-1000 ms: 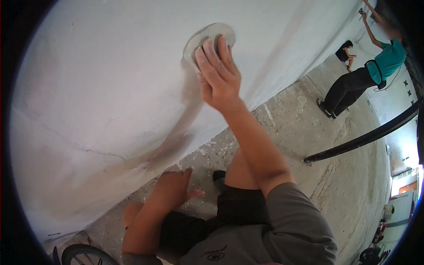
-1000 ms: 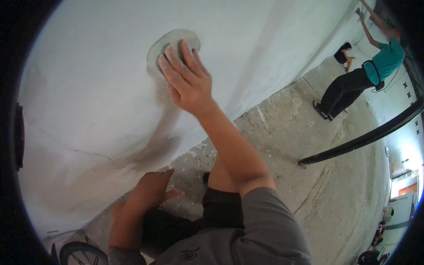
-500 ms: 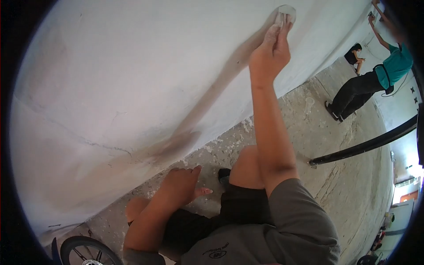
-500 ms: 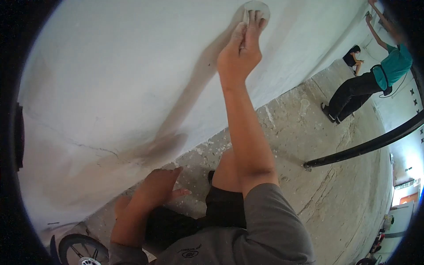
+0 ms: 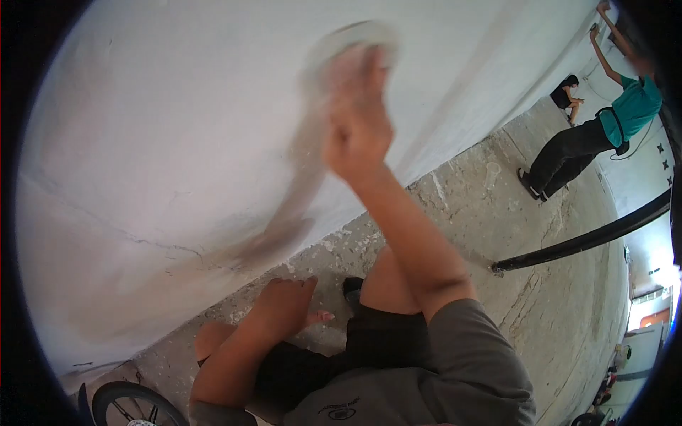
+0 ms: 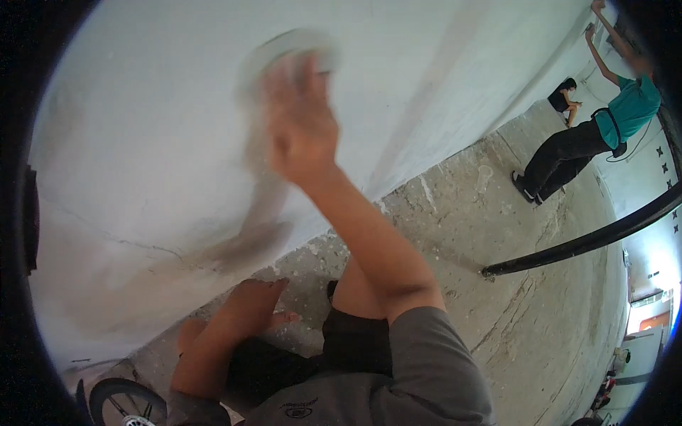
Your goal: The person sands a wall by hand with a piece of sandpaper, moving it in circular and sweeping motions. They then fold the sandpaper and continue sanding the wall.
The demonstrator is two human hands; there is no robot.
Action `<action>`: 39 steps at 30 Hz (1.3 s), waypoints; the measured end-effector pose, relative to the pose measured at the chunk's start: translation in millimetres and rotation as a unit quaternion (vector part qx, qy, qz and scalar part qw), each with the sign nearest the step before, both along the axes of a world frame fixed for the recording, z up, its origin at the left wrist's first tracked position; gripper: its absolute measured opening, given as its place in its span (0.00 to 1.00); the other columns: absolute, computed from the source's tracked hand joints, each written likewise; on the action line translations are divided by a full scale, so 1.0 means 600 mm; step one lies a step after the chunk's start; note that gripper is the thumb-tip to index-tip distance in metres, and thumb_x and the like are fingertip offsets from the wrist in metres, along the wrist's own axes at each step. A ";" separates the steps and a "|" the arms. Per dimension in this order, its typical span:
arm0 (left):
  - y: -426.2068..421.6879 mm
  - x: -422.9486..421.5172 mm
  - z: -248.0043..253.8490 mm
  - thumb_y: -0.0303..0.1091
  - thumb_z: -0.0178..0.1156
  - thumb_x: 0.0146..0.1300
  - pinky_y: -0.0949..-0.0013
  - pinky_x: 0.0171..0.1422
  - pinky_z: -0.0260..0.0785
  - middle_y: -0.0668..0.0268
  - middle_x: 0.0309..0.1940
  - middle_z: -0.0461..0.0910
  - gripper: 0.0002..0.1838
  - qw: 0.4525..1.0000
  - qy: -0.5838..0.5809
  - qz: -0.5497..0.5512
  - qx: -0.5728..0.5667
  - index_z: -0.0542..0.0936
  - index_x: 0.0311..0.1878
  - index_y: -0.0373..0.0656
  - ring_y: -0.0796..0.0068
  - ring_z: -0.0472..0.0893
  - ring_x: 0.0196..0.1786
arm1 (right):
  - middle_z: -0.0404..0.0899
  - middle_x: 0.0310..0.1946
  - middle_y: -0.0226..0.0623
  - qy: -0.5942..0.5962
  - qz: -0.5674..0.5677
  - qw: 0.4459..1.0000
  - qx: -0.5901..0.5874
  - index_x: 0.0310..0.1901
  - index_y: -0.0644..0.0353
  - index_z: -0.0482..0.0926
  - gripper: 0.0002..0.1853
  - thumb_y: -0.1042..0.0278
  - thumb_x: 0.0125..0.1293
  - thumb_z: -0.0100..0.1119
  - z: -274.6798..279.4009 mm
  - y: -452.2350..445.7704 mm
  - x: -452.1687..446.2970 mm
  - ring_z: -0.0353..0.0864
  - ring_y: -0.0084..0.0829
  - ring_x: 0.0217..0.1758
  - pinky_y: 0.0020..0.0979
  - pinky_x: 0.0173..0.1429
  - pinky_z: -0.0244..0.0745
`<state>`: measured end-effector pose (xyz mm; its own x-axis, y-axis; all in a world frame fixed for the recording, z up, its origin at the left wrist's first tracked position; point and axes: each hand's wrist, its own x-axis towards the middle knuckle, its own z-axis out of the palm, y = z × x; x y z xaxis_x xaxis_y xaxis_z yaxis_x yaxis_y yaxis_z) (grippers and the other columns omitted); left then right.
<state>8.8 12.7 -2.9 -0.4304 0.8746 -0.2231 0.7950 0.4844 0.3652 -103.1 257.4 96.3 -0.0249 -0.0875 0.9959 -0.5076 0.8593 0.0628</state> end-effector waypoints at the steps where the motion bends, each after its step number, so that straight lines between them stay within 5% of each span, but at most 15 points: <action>1: 0.001 -0.002 -0.001 0.68 0.61 0.63 0.53 0.57 0.72 0.51 0.38 0.86 0.44 1.000 -0.007 -0.004 -0.015 0.75 0.62 0.32 0.49 0.85 0.44 | 0.78 0.67 0.50 -0.022 -0.001 0.996 0.081 0.60 0.64 0.82 0.25 0.79 0.60 0.51 0.002 -0.015 0.012 0.62 0.58 0.79 0.57 0.78 0.61; 3: 0.000 -0.002 -0.005 0.67 0.62 0.63 0.53 0.56 0.72 0.50 0.38 0.86 0.43 0.999 -0.016 0.002 -0.029 0.75 0.62 0.32 0.48 0.85 0.44 | 0.77 0.68 0.44 -0.013 -0.017 0.994 0.104 0.64 0.61 0.81 0.23 0.75 0.68 0.50 0.016 0.022 0.000 0.66 0.56 0.77 0.52 0.77 0.65; 7: 0.003 0.002 -0.002 0.66 0.63 0.63 0.53 0.56 0.73 0.51 0.37 0.86 0.41 0.999 -0.041 0.020 -0.026 0.75 0.60 0.32 0.48 0.86 0.43 | 0.73 0.70 0.53 -0.001 0.022 0.961 -0.276 0.69 0.65 0.75 0.23 0.62 0.79 0.52 0.098 0.046 -0.002 0.67 0.53 0.77 0.40 0.76 0.68; 13: 0.009 -0.002 -0.013 0.63 0.65 0.62 0.49 0.56 0.74 0.46 0.37 0.86 0.42 0.997 -0.058 0.014 -0.054 0.74 0.63 0.33 0.42 0.85 0.46 | 0.75 0.68 0.55 0.021 -0.036 0.992 0.116 0.66 0.67 0.77 0.21 0.66 0.77 0.55 0.064 -0.013 0.005 0.66 0.53 0.78 0.45 0.78 0.65; 16: 0.014 -0.003 -0.010 0.65 0.64 0.63 0.50 0.54 0.74 0.49 0.36 0.86 0.40 0.997 -0.052 0.004 -0.052 0.75 0.60 0.33 0.45 0.86 0.44 | 0.73 0.70 0.52 0.026 -0.028 0.988 -0.150 0.66 0.66 0.77 0.20 0.68 0.78 0.54 0.106 0.031 -0.004 0.64 0.53 0.78 0.45 0.78 0.65; 19: 0.019 -0.006 0.000 0.65 0.64 0.62 0.49 0.55 0.74 0.49 0.36 0.86 0.40 0.995 -0.076 0.007 -0.070 0.76 0.59 0.34 0.45 0.86 0.44 | 0.72 0.71 0.52 0.062 -0.081 0.988 -0.119 0.66 0.66 0.78 0.20 0.69 0.77 0.55 0.102 0.015 -0.019 0.64 0.54 0.78 0.45 0.79 0.63; 21: 0.016 -0.008 0.000 0.65 0.65 0.61 0.47 0.56 0.73 0.47 0.36 0.86 0.40 0.991 -0.102 0.020 -0.085 0.76 0.60 0.35 0.42 0.85 0.45 | 0.76 0.68 0.50 0.068 0.022 0.997 0.019 0.65 0.65 0.79 0.20 0.68 0.76 0.55 0.083 -0.023 -0.018 0.65 0.55 0.77 0.47 0.79 0.64; 23: 0.006 -0.006 -0.010 0.65 0.66 0.61 0.47 0.56 0.74 0.47 0.35 0.85 0.40 0.996 -0.071 0.015 -0.048 0.76 0.60 0.35 0.42 0.85 0.45 | 0.78 0.66 0.49 0.034 -0.026 0.996 0.082 0.65 0.64 0.79 0.20 0.68 0.76 0.54 0.084 -0.053 0.004 0.67 0.55 0.77 0.49 0.78 0.65; 25: 0.002 -0.007 -0.007 0.65 0.66 0.61 0.48 0.56 0.74 0.47 0.35 0.85 0.40 0.997 -0.064 0.012 -0.034 0.76 0.60 0.35 0.42 0.85 0.45 | 0.76 0.68 0.49 0.063 -0.037 0.997 0.034 0.66 0.63 0.78 0.20 0.66 0.77 0.54 0.106 -0.005 -0.009 0.66 0.54 0.77 0.46 0.76 0.68; 27: 0.001 -0.004 -0.002 0.64 0.66 0.61 0.48 0.55 0.74 0.47 0.34 0.85 0.40 0.998 -0.058 0.015 -0.009 0.76 0.60 0.35 0.42 0.85 0.45 | 0.73 0.71 0.50 0.015 -0.049 0.980 -0.194 0.68 0.66 0.76 0.22 0.64 0.79 0.54 0.127 0.008 0.003 0.64 0.54 0.78 0.39 0.77 0.66; 30: 0.003 -0.001 0.000 0.64 0.66 0.61 0.48 0.56 0.73 0.47 0.35 0.85 0.40 0.998 -0.057 0.011 -0.005 0.75 0.61 0.35 0.41 0.84 0.46 | 0.74 0.70 0.49 0.050 -0.077 0.981 -0.170 0.67 0.65 0.76 0.21 0.67 0.77 0.54 0.099 0.019 -0.015 0.64 0.56 0.78 0.44 0.80 0.62; 32: 0.004 -0.004 -0.008 0.64 0.66 0.61 0.49 0.56 0.74 0.46 0.36 0.85 0.41 0.997 -0.065 0.008 -0.036 0.75 0.61 0.35 0.41 0.84 0.46 | 0.76 0.68 0.50 0.041 0.011 0.999 -0.022 0.67 0.65 0.77 0.21 0.69 0.75 0.54 0.068 -0.030 -0.006 0.65 0.58 0.77 0.50 0.79 0.62; 35: 0.011 -0.007 -0.002 0.65 0.65 0.61 0.49 0.57 0.73 0.46 0.37 0.85 0.42 0.996 -0.063 0.007 -0.068 0.75 0.63 0.35 0.41 0.84 0.47 | 0.76 0.67 0.52 -0.003 -0.030 0.995 0.092 0.65 0.66 0.78 0.21 0.70 0.74 0.54 0.072 -0.017 0.009 0.65 0.59 0.77 0.53 0.78 0.63; 37: 0.006 -0.002 -0.003 0.65 0.65 0.61 0.49 0.58 0.73 0.46 0.38 0.85 0.43 0.998 -0.052 0.003 -0.045 0.74 0.64 0.35 0.41 0.84 0.47 | 0.74 0.69 0.52 0.025 -0.063 0.994 -0.084 0.66 0.66 0.77 0.20 0.70 0.76 0.52 0.087 0.009 0.003 0.64 0.59 0.77 0.50 0.78 0.64; 39: 0.004 0.002 -0.006 0.66 0.64 0.61 0.48 0.59 0.73 0.46 0.38 0.85 0.44 0.999 -0.037 0.001 -0.014 0.73 0.66 0.35 0.41 0.84 0.47 | 0.73 0.70 0.53 0.018 -0.104 0.990 -0.089 0.66 0.67 0.76 0.20 0.70 0.78 0.50 0.087 0.029 0.002 0.63 0.59 0.78 0.48 0.78 0.65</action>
<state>10.1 15.1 -6.4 -0.4128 0.8670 -0.2792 0.7656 0.4964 0.4092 -102.0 274.9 148.3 0.0114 0.0919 0.9957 -0.3187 0.9442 -0.0835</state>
